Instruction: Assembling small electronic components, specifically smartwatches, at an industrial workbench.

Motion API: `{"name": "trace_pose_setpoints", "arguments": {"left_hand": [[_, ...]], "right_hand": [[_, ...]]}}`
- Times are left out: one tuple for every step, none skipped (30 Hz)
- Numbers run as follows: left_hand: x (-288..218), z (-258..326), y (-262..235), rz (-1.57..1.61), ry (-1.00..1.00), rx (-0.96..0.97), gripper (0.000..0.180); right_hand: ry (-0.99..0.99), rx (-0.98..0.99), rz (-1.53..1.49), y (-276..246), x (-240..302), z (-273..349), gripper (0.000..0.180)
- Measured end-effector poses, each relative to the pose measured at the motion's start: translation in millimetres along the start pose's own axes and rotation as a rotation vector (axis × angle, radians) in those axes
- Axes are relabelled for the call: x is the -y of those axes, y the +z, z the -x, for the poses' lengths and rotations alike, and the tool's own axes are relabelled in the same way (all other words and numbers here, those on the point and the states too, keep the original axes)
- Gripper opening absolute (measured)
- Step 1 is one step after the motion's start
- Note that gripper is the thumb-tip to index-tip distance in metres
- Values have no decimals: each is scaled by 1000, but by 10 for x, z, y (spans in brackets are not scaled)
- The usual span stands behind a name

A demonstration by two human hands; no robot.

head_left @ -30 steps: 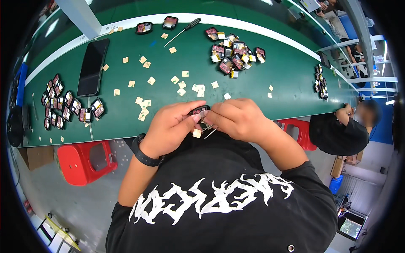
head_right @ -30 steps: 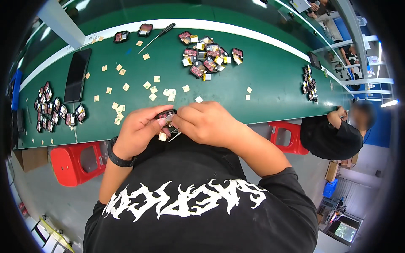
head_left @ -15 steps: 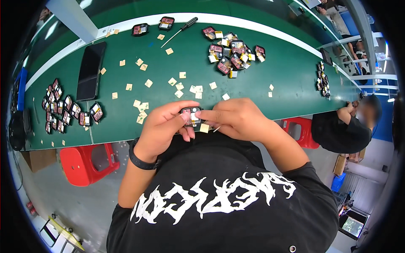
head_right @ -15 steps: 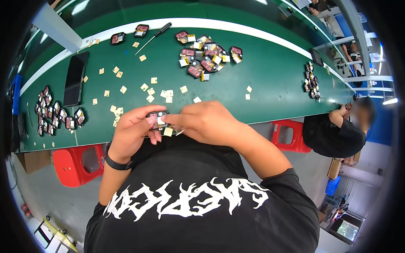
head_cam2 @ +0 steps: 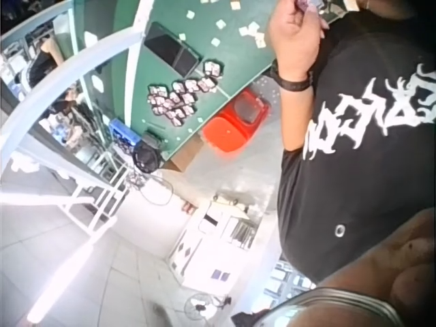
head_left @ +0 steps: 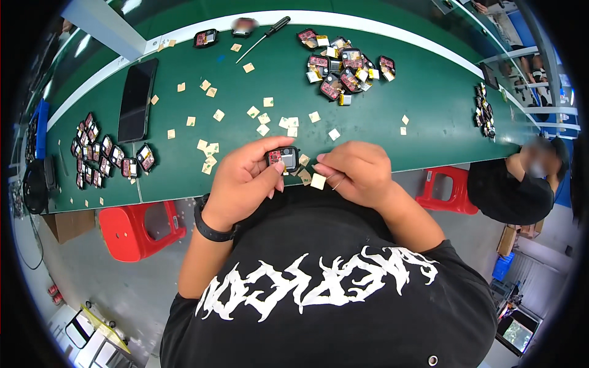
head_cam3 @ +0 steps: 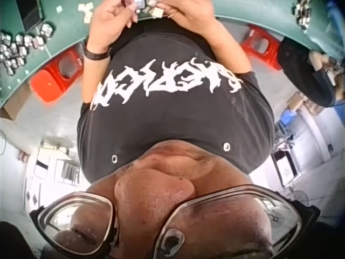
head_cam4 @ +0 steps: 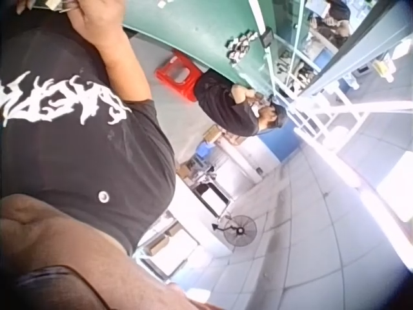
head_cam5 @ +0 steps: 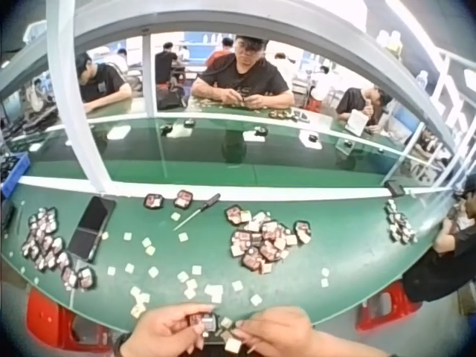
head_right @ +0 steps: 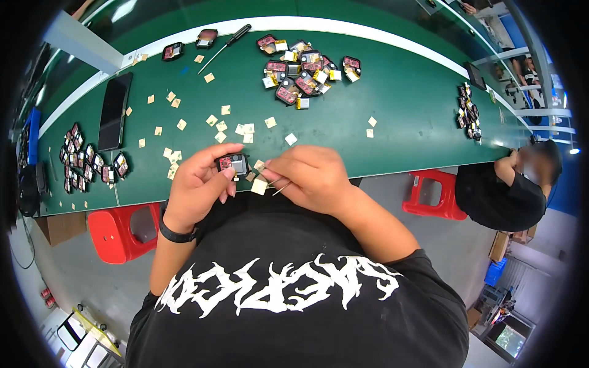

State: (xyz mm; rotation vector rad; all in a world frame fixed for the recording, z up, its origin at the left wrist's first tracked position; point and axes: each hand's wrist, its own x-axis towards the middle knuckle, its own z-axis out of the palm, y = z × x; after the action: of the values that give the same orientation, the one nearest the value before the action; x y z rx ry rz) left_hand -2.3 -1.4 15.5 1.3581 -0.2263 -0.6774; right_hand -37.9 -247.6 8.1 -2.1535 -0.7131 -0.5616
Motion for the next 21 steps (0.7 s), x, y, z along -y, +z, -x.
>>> {"name": "trace_pose_setpoints", "arguments": {"left_hand": [[0,8,14,-3,2,-1,35],[2,10,18,-32,13,0,35],[-1,16,22,-61,25,2,34],[-10,35,23,-64,28,4,34],[-14,47,28,-98,17,14,35],[-17,66,30,-132,5,24,35],[-8,93,22,-134,8,30,35],[15,118,11,-159,30,-27,34],[25,145,-10,-184,50,-84,34],[-38,186,-46,-154,37,-118,34],[-61,240,-70,-84,79,-158,36],[-114,293,-65,-56,96,-192,36],[-224,355,-59,-28,113,-230,37],[-357,430,-43,-16,102,-248,38],[-454,478,-16,7,144,-232,39],[-534,529,15,-7,160,-223,41],[-606,572,26,-26,179,-214,43],[-635,599,32,-69,244,-194,45],[-655,625,44,-112,309,-172,47],[-689,644,69,-78,313,-181,49],[-696,663,65,-66,342,-169,51]], "right_hand": [[26,-17,-7,-23,-16,17,19],[46,-20,9,-69,-9,-9,17],[44,-24,12,-111,-10,-20,17],[103,-19,55,-149,-12,-28,15],[163,-15,103,-184,-19,-29,14],[219,-64,93,-177,-38,-40,15],[219,-69,98,-180,-58,-47,15],[297,-97,166,-193,-82,-50,17],[375,-125,232,-199,-109,-62,19],[363,-138,306,-205,-131,-121,22],[369,-135,303,-200,-151,-146,22],[361,-152,331,-185,-178,-169,23],[352,-167,357,-168,-198,-193,24],[344,-135,423,-174,-201,-227,27],[346,-120,406,-166,-232,-247,27],[333,-134,496,-154,-279,-268,27],[315,-154,583,-127,-321,-308,27],[330,-131,612,-120,-348,-332,25],[326,-119,595,-107,-384,-330,25],[330,-107,612,-94,-431,-333,24],[334,-95,632,-82,-458,-331,22]]}}
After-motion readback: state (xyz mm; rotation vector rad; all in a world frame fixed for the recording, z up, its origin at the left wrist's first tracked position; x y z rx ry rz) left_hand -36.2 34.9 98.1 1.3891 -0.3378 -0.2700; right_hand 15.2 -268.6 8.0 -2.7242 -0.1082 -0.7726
